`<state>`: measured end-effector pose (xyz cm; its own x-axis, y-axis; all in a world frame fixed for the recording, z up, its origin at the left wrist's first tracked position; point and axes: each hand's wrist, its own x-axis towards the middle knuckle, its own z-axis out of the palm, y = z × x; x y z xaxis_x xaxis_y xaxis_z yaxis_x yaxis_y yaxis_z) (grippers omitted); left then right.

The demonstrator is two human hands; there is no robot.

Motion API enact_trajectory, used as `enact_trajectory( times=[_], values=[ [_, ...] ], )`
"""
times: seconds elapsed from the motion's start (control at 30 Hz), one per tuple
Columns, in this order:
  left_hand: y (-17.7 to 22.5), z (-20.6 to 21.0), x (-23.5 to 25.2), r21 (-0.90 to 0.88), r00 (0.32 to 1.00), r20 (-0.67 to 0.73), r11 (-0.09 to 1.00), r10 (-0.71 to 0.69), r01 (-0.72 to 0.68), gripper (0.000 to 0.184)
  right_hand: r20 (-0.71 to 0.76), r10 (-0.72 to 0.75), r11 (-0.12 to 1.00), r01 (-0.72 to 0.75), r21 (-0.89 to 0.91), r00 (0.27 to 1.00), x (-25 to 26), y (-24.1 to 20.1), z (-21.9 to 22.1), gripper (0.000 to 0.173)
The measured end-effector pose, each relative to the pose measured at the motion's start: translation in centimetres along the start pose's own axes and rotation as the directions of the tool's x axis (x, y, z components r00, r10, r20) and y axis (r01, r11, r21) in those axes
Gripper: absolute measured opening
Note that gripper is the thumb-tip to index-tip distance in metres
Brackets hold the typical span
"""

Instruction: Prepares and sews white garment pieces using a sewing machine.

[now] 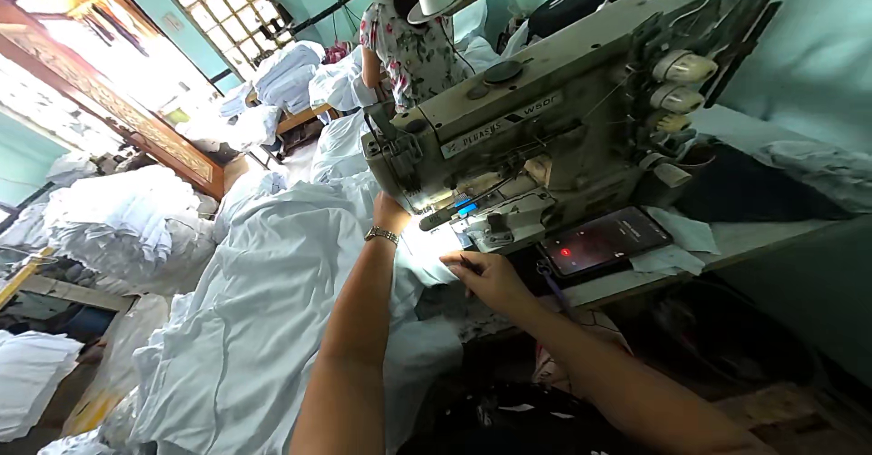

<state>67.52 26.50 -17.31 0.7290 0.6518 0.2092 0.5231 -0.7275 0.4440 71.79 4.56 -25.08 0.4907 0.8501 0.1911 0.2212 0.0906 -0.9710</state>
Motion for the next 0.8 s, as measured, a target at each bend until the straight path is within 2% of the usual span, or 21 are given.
enact_trajectory(
  times=[0.13, 0.2, 0.27, 0.33, 0.4, 0.5, 0.6, 0.8],
  values=[
    [-0.5, 0.4, 0.7, 0.035, 1.000, -0.010, 0.999, 0.024, -0.024, 0.047, -0.018, 0.004, 0.999, -0.003, 0.052, 1.000, 1.0, 0.5, 0.2, 0.026],
    [-0.8, 0.6, 0.5, 0.026, 1.000, -0.014, 1.000, 0.010, -0.009, 0.049, -0.028, -0.045, 0.999, 0.046, 0.014, 0.999, 0.3, 0.8, -0.1, 0.028],
    [-0.4, 0.5, 0.4, 0.026, 1.000, 0.005, 1.000, -0.008, 0.008, 0.053, -0.103, -0.184, 0.977, 0.170, -0.128, 0.977, -0.9, 1.2, -1.5, 0.029],
    [0.2, 0.1, 0.2, 0.036, 1.000, 0.006, 0.999, -0.003, 0.002, 0.052, -0.215, -0.324, 0.910, 0.241, -0.336, 0.921, -2.3, 1.9, -4.0, 0.028],
    [1.7, -1.2, -0.4, 0.059, 1.000, 0.027, 0.998, 0.007, -0.008, 0.048, -0.309, -0.380, 0.817, 0.160, -0.554, 0.872, -3.6, 2.7, -7.5, 0.028],
    [2.8, -2.0, -0.7, 0.086, 1.000, 0.026, 0.996, 0.009, -0.011, 0.045, -0.366, -0.237, 0.704, -0.101, -0.703, 0.900, -5.0, 3.1, -11.7, 0.023],
    [3.0, -2.1, -0.7, 0.101, 1.000, 0.026, 0.995, 0.001, -0.003, 0.044, -0.377, -0.042, 0.595, -0.279, -0.753, 0.925, -4.9, 2.6, -12.9, 0.021],
    [3.2, -2.4, -0.9, 0.055, 0.999, 0.034, 0.998, -0.037, 0.035, 0.047, -0.285, 0.270, 0.486, -0.385, -0.785, 0.920, -3.7, 1.4, -12.3, 0.029]
  ],
)
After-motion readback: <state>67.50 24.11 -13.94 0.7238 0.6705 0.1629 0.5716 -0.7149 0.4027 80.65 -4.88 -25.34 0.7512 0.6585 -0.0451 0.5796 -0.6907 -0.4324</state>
